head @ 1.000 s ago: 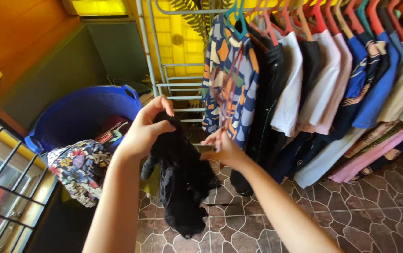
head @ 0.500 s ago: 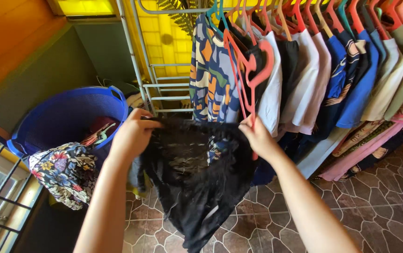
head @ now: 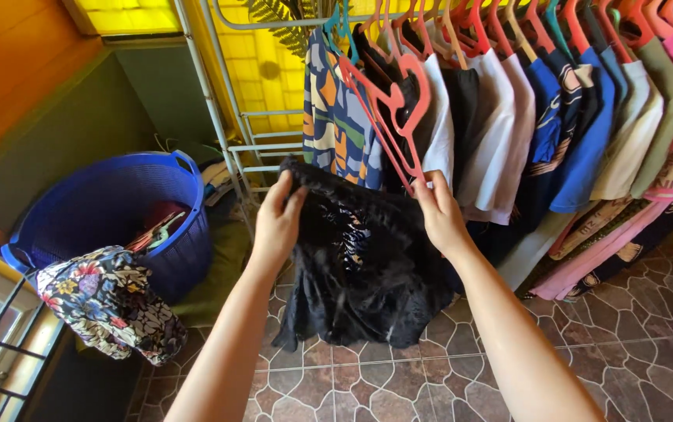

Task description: The recorder is taking washed clothes from a laundry basket and hanging them on a drying rack using plastic hangers.

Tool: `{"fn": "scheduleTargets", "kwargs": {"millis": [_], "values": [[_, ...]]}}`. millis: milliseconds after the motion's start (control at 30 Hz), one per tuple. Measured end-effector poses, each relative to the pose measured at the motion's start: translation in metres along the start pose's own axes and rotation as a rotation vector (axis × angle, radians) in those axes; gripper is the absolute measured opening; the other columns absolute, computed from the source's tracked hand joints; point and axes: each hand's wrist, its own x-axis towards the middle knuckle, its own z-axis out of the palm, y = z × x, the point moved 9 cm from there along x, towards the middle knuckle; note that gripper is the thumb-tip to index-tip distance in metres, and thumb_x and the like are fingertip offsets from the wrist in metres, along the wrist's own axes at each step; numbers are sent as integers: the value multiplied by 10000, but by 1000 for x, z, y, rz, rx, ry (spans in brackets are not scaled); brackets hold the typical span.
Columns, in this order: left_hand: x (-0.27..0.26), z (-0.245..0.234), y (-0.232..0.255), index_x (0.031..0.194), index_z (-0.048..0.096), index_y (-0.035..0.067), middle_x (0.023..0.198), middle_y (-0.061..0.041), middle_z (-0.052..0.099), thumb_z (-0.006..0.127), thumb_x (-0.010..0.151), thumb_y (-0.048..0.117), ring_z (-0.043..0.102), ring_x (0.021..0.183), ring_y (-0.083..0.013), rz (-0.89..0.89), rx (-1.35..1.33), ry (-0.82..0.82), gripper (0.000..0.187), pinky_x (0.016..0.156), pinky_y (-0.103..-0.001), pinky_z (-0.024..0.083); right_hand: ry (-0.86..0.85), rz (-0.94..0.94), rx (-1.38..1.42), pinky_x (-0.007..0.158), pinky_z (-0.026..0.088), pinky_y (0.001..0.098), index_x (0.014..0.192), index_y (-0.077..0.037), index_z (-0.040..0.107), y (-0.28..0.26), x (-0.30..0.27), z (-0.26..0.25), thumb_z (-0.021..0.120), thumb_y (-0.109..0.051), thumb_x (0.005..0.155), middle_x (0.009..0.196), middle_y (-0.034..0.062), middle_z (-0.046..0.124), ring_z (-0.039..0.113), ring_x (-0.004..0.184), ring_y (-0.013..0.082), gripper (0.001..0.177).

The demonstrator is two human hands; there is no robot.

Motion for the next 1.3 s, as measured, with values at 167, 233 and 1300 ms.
{"fn": "scheduleTargets", "kwargs": {"millis": [167, 233, 1300], "values": [[14, 13, 95, 1372, 594, 67, 1167, -210, 655, 650, 946, 162, 651, 1086, -379, -67, 411, -182, 440, 906, -373, 511, 190, -65, -25, 867, 480, 264, 1243, -65, 572, 35, 1, -38, 465, -298, 1125, 1016, -19, 646, 614, 943, 79, 282], [17, 17, 97, 1398, 598, 90, 1163, -210, 654, 628, 936, 149, 638, 1083, -384, -101, 499, -246, 467, 890, -375, 502, 226, -52, 65, 922, 487, 278, 1118, -67, 634, 43, -3, -48, 461, -290, 1170, 1035, 14, 665, 618, 985, 104, 287], [-22, -80, 63, 1186, 706, -7, 1105, -114, 727, 684, 889, 47, 661, 1001, -238, -812, -375, -174, 303, 902, -383, 531, -180, -439, -167, 848, 513, 423, 1074, -51, 666, -7, -71, 93, 714, -52, 879, 1112, 186, 623, 640, 1010, 355, 200]]}}
